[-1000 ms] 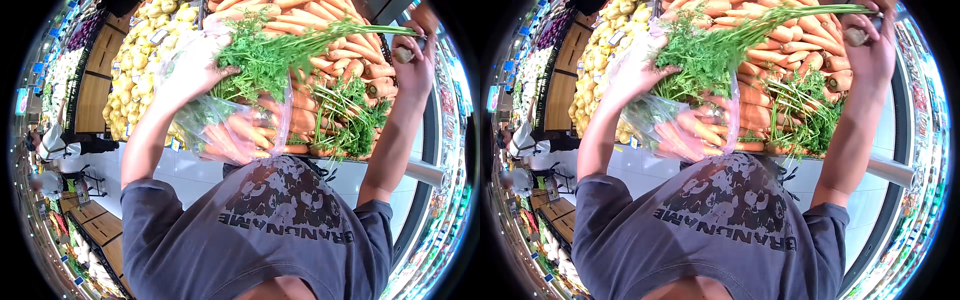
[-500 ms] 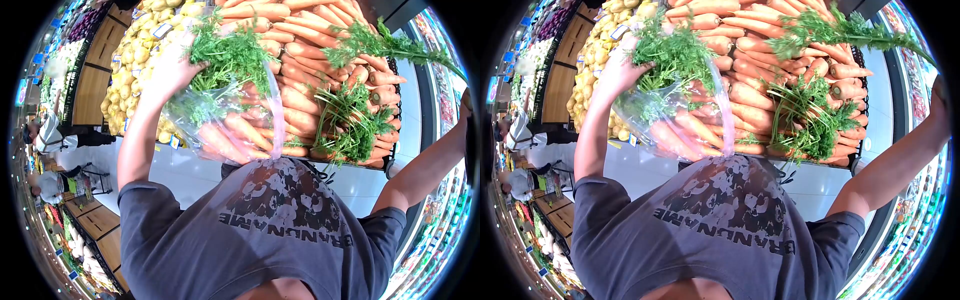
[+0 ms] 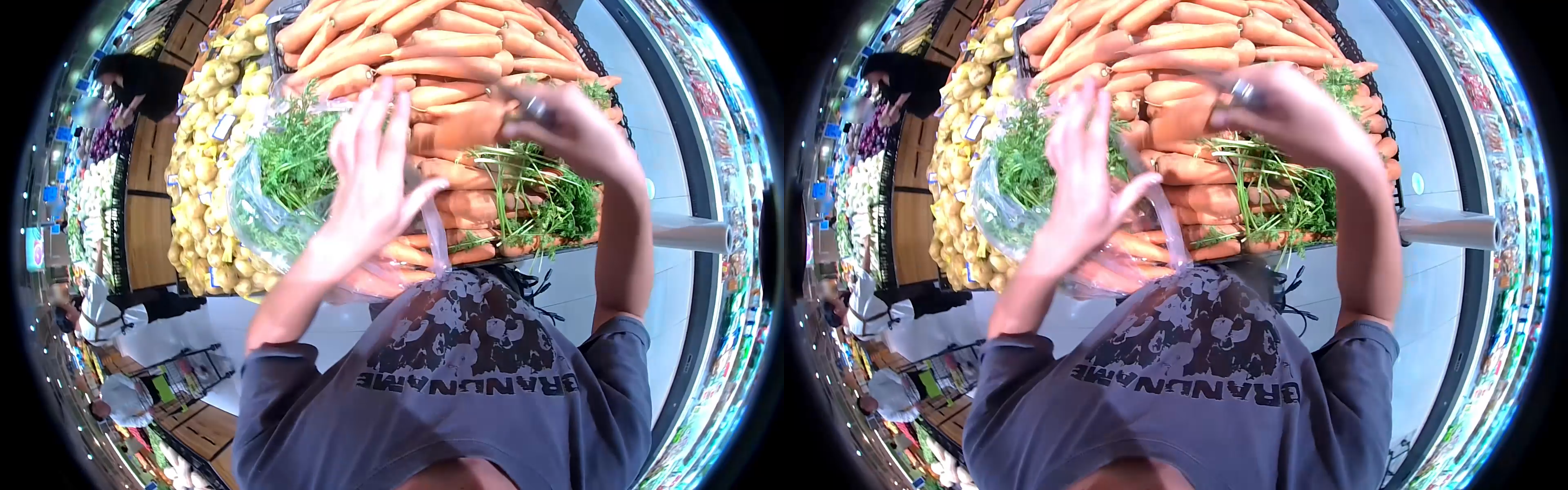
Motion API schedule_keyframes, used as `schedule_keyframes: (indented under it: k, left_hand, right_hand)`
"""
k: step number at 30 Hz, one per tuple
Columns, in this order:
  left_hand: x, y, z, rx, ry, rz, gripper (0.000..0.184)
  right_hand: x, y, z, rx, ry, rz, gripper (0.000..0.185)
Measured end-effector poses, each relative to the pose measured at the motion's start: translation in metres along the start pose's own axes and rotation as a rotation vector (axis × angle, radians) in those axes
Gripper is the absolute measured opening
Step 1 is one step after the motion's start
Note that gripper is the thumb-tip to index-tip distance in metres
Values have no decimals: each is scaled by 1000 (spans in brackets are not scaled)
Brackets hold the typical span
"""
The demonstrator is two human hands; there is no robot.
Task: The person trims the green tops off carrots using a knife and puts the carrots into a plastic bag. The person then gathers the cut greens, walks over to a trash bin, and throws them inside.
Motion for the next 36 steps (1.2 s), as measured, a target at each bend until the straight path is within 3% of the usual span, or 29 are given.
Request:
schedule_keyframes:
  k: [2,4,6,8,9,10,12,16,18,20,24,32,36]
  left_hand:
    - [12,-21,-8,95,65,172,91]
    - [20,-39,-17,232,59,364,80]
    - [17,-45,-25,296,32,315,72]
    - [27,-66,-21,518,194,410,63]
    - [28,-71,-20,530,222,329,61]
    - [31,-76,-22,534,219,328,61]
    - [35,-84,-17,661,375,275,61]
    - [42,-91,-15,740,416,192,65]
    - [46,-95,-17,790,440,195,64]
    - [46,-95,-22,829,445,196,65]
    - [42,-92,-30,797,401,186,62]
    - [47,-93,-30,739,497,303,65]
    - [47,-95,-30,722,438,279,66]
  right_hand:
    - [4,-30,-4,122,-51,80,44]
    - [16,-42,1,105,2,123,40]
    - [22,-44,6,177,32,150,40]
    - [28,-40,8,179,117,61,41]
    - [30,-36,10,223,-2,84,39]
    - [35,-38,8,225,-6,83,39]
    - [48,-23,5,243,65,-265,36]
    - [80,-14,-9,90,-82,-521,24]
    - [88,-29,-18,18,5,-493,17]
    - [92,-55,-38,14,-179,-344,19]
    - [99,-73,-45,72,-134,-455,23]
    - [97,-80,-53,202,-102,-429,24]
    - [95,-80,-53,238,-114,-429,21]
Point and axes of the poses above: each hand's wrist, its own x-axis away from the middle knuckle, its own y-axis out of the back of the hand, z = x × y, the point moved 7 cm from there along -x, towards the middle knuckle, and after that the axes turned 6 degrees about -y, right-handed, at the moved point
